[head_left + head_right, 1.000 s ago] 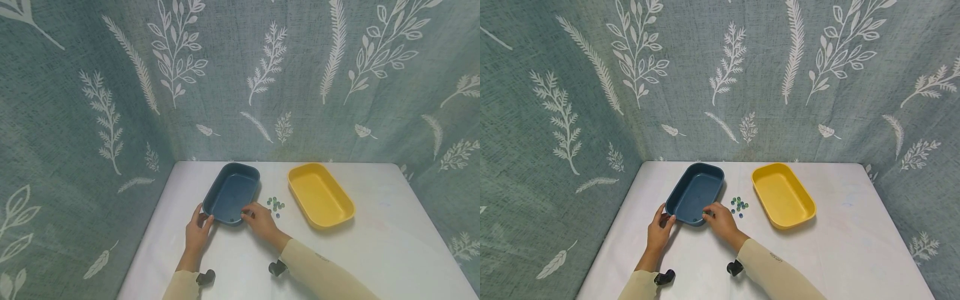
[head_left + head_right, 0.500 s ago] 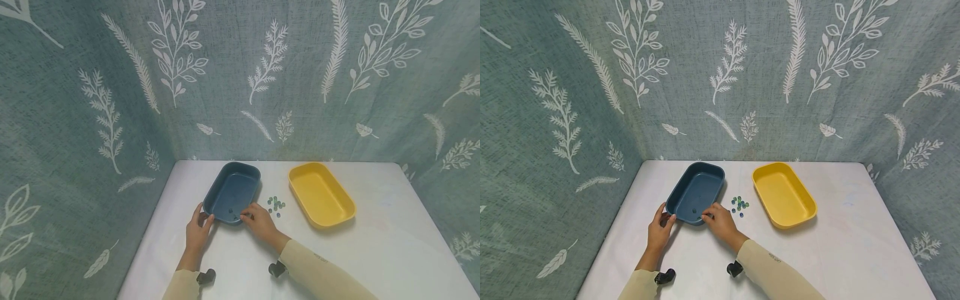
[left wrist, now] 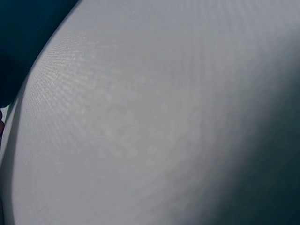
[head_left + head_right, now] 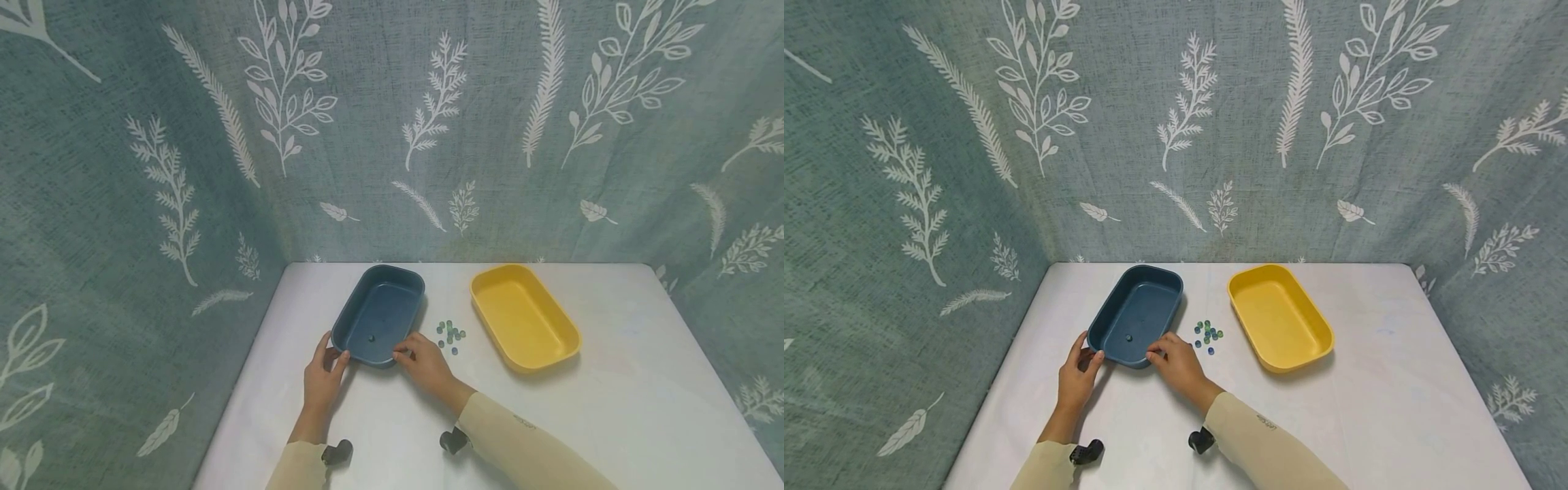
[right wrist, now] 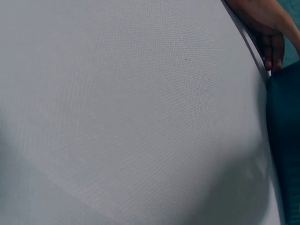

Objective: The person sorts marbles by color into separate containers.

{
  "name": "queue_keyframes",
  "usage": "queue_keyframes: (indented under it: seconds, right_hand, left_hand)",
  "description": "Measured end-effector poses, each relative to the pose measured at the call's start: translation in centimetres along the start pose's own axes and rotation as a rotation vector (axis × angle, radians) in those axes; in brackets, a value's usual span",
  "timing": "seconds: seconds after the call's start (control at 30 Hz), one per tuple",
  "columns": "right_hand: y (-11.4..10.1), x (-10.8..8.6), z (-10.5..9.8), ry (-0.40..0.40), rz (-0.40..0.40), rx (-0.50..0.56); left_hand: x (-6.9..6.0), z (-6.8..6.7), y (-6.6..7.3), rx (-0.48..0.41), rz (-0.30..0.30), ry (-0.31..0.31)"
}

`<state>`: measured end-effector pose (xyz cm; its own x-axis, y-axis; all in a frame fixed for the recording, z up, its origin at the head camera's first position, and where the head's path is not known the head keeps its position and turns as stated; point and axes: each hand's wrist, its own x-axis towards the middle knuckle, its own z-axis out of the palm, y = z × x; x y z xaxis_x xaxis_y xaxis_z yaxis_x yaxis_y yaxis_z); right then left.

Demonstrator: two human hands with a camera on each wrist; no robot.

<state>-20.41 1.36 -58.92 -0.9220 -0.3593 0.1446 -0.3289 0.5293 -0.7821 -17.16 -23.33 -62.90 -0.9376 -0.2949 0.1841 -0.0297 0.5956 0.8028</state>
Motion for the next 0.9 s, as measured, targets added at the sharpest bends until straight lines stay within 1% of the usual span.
queue_keyframes:
  seconds: [0.1, 0.23, 0.4, 0.5, 0.63, 0.77, 0.9]
  right_hand:
    - [0.1, 0.0, 0.0, 0.005, -0.004, 0.004]
    - [0.1, -0.2, -0.1, 0.018, -0.028, 0.014]
    - [0.4, -0.9, -0.6, 0.06, -0.05, 0.024]
    - [1.0, -1.7, -1.3, 0.098, -0.053, 0.033]
    - [2.5, -2.7, -1.8, 0.134, -0.035, 0.021]
    - [4.0, -3.2, -2.3, 0.146, 0.0, 0.012]
    - [5.0, -3.5, -2.9, 0.163, 0.015, 0.009]
  left_hand:
    - [0.0, 0.0, 0.0, 0.01, -0.005, 0.003]
    - [0.0, 0.0, -0.1, 0.015, -0.007, 0.001]
    - [0.0, -0.1, -0.3, 0.013, -0.004, -0.008]
    - [0.0, -0.1, -0.1, -0.004, 0.005, -0.011]
    - [0.0, -0.3, 0.1, -0.021, 0.014, -0.001]
    - [0.0, -0.2, 0.0, -0.015, 0.012, -0.001]
    - [0.0, 0.0, -0.2, 0.001, 0.011, -0.004]
